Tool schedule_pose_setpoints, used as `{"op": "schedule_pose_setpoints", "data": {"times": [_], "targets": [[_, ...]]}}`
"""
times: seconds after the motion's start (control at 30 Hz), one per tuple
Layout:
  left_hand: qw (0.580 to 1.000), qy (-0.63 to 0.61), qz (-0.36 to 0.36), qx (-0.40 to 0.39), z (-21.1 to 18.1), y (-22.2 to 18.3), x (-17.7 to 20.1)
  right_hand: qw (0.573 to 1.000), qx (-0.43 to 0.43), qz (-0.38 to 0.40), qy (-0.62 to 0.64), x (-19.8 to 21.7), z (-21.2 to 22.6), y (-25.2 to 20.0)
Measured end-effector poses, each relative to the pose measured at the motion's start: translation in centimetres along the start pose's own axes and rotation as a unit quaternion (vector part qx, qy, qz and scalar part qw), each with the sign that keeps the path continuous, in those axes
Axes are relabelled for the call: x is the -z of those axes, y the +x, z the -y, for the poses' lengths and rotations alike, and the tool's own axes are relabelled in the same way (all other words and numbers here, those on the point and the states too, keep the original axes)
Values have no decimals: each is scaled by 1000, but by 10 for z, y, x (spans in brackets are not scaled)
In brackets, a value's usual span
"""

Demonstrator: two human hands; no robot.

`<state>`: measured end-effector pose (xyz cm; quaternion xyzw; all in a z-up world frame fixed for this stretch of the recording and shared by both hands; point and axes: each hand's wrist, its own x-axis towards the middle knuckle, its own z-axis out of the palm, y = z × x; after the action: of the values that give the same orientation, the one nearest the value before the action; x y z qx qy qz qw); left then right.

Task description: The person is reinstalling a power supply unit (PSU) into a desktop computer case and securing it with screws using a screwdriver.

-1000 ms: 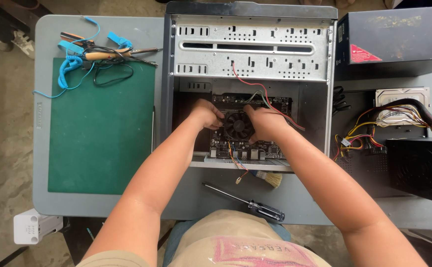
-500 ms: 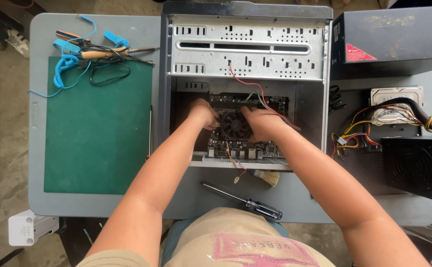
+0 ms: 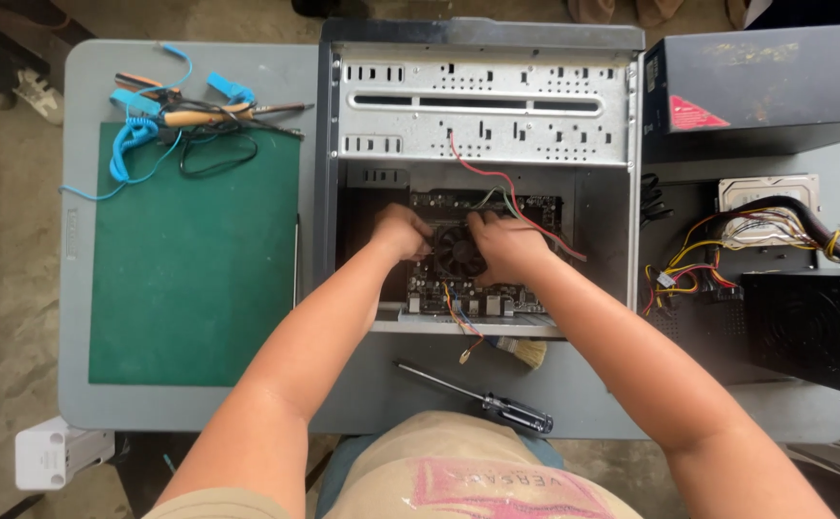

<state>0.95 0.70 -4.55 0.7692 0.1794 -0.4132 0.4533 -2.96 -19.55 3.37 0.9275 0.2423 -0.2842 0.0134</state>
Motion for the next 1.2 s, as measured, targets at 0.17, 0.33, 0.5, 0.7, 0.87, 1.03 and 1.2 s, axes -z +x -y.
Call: {"op": "schedule_pose_setpoints", "data": {"times": [0.17,0.33,0.5,0.7,0.87,1.03,1.2], "targets": [[1000,-14,25,-11,-4,-6,6,1000,9,9,-23,12,5,-15],[996,82,10,-26,-3,12,1,985,-60,-60,150,12,-31,-15],[964,261,8,-48,4,30,-2,946,-80,-209,236,-13,-54,-6],[959,279,13,-53,1,31,-3,916,-269,-29,294,-18,-53,6],[946,316,-27,-70,-21,-27,9,884,-282,-58,367,3,-52,-7],[902,333,70,-267,-60,-141,36,909,-208,-77,353,9,-31,-39],[934,236,115,-243,-44,-150,40,875,-131,-212,415,26,20,-115]]}}
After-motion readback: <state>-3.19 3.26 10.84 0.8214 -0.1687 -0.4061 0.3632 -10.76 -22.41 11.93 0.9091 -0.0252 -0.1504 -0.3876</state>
